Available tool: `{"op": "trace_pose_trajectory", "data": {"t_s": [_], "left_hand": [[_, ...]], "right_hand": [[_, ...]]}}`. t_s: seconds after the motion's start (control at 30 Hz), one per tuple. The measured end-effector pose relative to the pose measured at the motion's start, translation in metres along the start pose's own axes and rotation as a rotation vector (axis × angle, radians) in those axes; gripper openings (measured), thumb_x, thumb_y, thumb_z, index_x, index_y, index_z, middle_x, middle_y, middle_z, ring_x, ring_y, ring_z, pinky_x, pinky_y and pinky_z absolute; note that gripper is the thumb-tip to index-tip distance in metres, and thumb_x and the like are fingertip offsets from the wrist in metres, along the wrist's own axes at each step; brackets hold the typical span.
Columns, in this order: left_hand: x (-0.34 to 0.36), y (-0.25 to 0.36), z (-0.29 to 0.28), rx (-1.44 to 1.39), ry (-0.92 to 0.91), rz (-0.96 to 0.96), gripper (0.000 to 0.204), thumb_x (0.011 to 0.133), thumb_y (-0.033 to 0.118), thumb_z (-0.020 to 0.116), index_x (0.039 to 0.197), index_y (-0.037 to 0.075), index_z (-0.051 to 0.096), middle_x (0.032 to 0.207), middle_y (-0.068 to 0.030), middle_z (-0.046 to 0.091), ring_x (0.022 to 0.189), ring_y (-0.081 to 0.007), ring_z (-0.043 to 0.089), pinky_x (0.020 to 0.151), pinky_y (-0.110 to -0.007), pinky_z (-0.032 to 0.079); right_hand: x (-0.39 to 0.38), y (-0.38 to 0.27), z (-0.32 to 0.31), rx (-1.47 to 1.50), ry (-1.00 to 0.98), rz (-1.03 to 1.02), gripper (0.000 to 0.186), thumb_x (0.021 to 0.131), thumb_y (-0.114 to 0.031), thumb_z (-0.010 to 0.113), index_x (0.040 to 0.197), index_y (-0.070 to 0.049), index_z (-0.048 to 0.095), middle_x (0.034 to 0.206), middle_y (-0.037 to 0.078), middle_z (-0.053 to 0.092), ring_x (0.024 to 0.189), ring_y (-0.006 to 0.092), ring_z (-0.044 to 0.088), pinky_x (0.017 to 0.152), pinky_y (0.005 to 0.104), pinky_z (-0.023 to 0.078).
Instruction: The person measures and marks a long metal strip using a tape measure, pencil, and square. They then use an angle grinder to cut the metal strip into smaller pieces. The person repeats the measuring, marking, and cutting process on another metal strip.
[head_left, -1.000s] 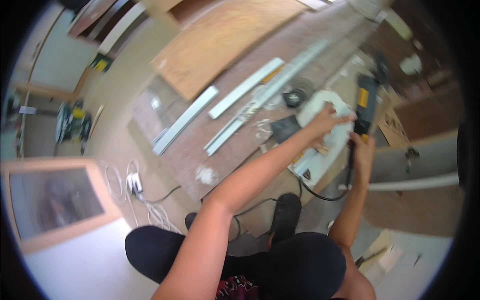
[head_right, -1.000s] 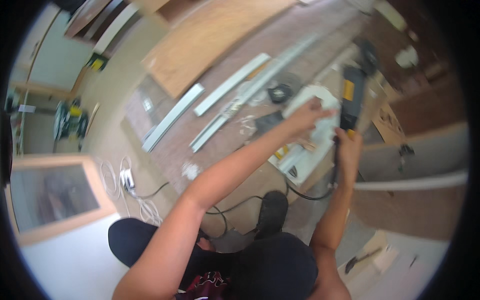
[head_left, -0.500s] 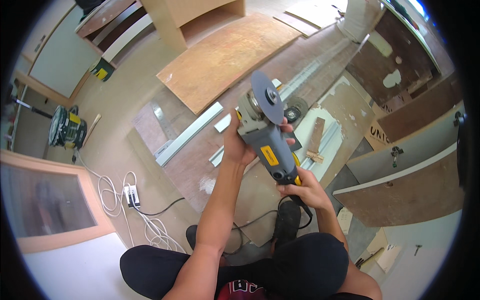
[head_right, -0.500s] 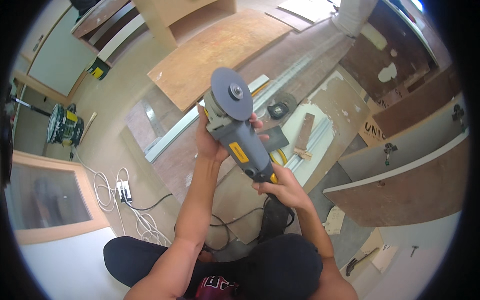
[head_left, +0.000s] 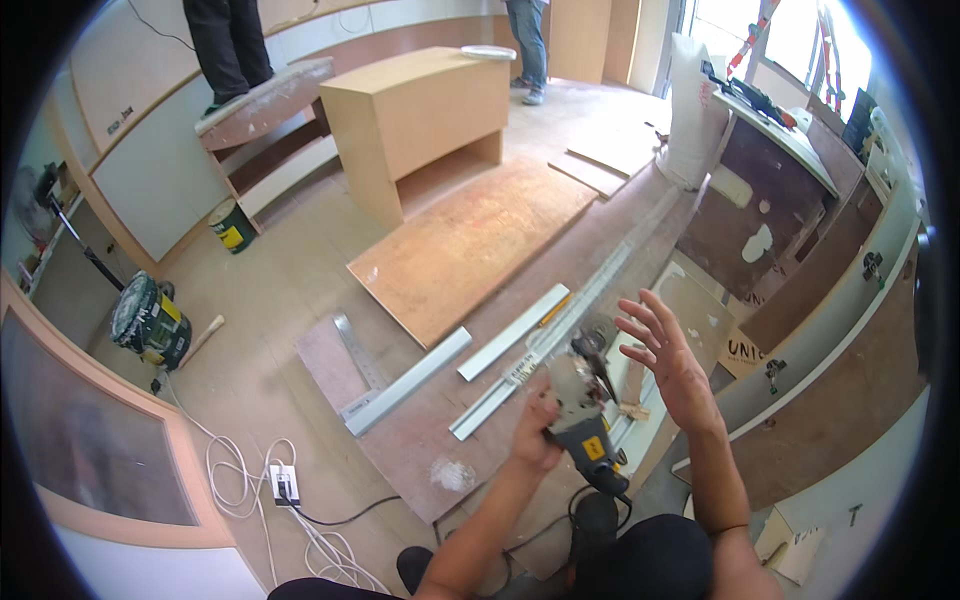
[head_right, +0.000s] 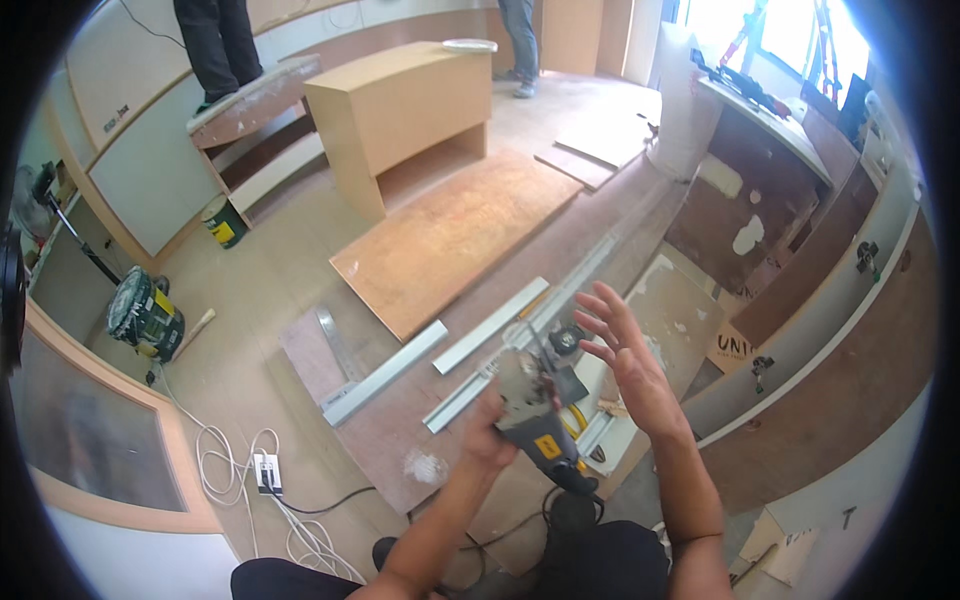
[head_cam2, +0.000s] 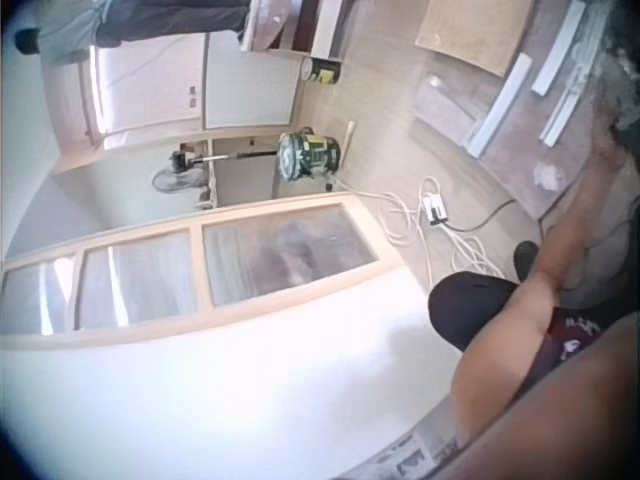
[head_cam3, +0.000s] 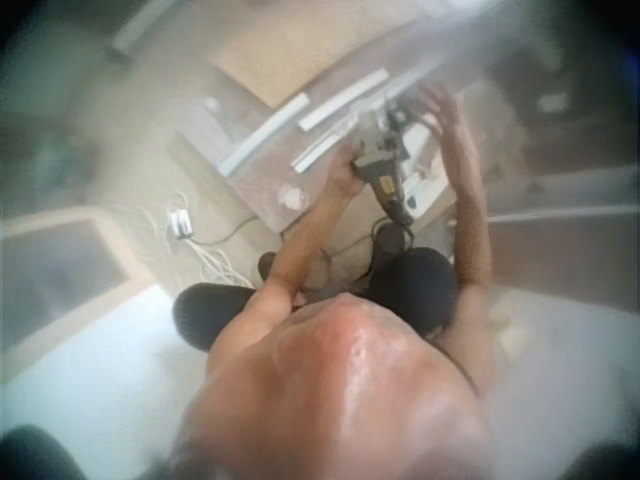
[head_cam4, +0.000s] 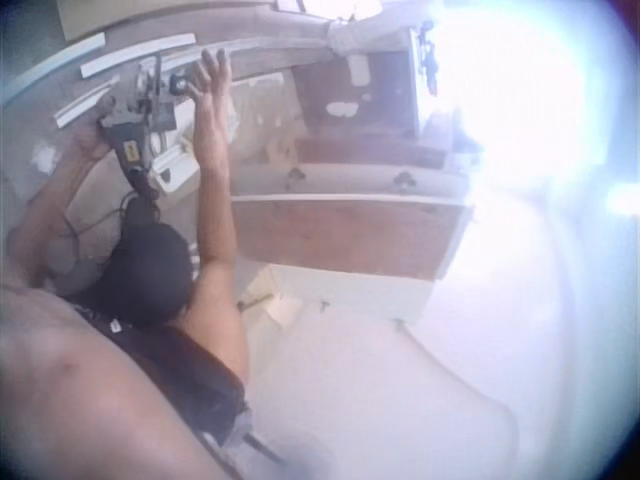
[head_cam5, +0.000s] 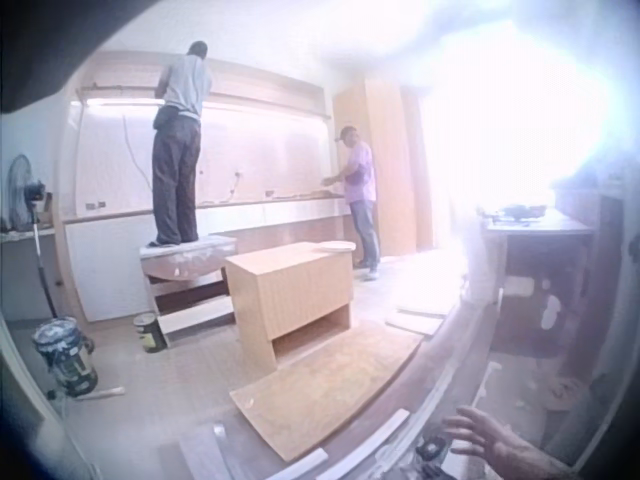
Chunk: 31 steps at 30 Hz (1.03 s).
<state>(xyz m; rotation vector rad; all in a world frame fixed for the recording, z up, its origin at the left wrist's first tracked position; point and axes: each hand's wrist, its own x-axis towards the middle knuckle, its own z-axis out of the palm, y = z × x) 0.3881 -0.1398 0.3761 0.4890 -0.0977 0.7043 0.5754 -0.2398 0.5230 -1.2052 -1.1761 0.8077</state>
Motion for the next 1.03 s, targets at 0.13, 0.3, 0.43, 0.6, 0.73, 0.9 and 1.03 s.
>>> {"op": "trace_pose_trajectory", "data": {"t_s": [0.13,0.3,0.43,0.6,0.73,0.9,1.03], "left_hand": [[-0.022,-0.021,0.054,0.157,0.198,0.073,0.071,0.098,0.026,0.091,0.155,0.008,0.052,0.144,-0.0122,0.066,0.132,-0.0273,0.068,0.112,-0.043,0.058],[-0.026,-0.061,-0.008,0.575,0.841,0.056,0.077,0.097,0.03,0.096,0.153,0.013,0.046,0.135,-0.0116,0.069,0.117,-0.0282,0.074,0.098,-0.044,0.065],[-0.039,-0.01,-0.127,0.042,0.817,0.214,0.062,0.099,0.038,0.095,0.135,0.004,0.057,0.122,-0.0139,0.075,0.106,-0.0298,0.08,0.091,-0.05,0.069],[-0.004,0.004,-0.131,0.211,0.666,0.236,0.059,0.101,0.044,0.091,0.136,0.006,0.063,0.126,-0.0154,0.075,0.11,-0.0291,0.079,0.095,-0.049,0.068],[0.008,-0.006,-0.117,-0.06,0.524,0.198,0.074,0.107,0.064,0.076,0.147,0.003,0.063,0.129,-0.0164,0.075,0.119,-0.0353,0.076,0.102,-0.054,0.065],[0.02,-0.019,-0.085,-0.118,0.301,0.11,0.091,0.111,0.08,0.05,0.152,0.001,0.062,0.135,-0.0221,0.074,0.124,-0.0391,0.076,0.11,-0.059,0.063],[0.014,-0.034,-0.13,-0.322,0.069,0.002,0.096,0.107,0.084,0.054,0.158,0.003,0.06,0.141,-0.0232,0.073,0.132,-0.0415,0.074,0.113,-0.06,0.062]], "right_hand": [[-0.001,-0.044,0.026,-0.292,-0.075,0.073,0.113,0.108,-0.087,0.049,0.184,-0.006,0.028,0.181,0.019,0.044,0.168,0.0374,0.041,0.134,0.0533,0.033],[-0.076,-0.04,-0.086,-0.344,0.599,-0.038,0.077,0.12,-0.051,0.055,0.178,-0.003,0.037,0.176,0.021,0.05,0.166,0.035,0.045,0.137,0.0495,0.032],[-0.095,0.034,-0.042,-0.636,0.435,0.027,0.084,0.106,-0.031,0.08,0.174,0.002,0.043,0.173,0.026,0.053,0.166,0.0388,0.046,0.137,0.0491,0.033],[-0.074,0.154,0.022,-0.823,-0.277,0.325,0.104,0.09,-0.041,0.098,0.168,0.005,0.049,0.16,0.031,0.063,0.151,0.0477,0.06,0.126,0.0488,0.048],[-0.061,0.18,0.031,-0.642,-0.334,0.446,0.092,0.087,-0.035,0.101,0.158,0.005,0.057,0.136,0.032,0.075,0.128,0.0476,0.074,0.11,0.0489,0.057],[-0.086,0.186,0.024,-0.711,-0.023,0.358,0.074,0.083,-0.022,0.103,0.142,0.003,0.065,0.12,0.027,0.079,0.116,0.0461,0.078,0.098,0.0492,0.061],[-0.092,0.185,0.02,-0.67,-0.178,0.368,0.081,0.085,-0.028,0.103,0.151,0.001,0.064,0.126,0.023,0.082,0.122,0.0368,0.081,0.104,0.0428,0.06]]}}
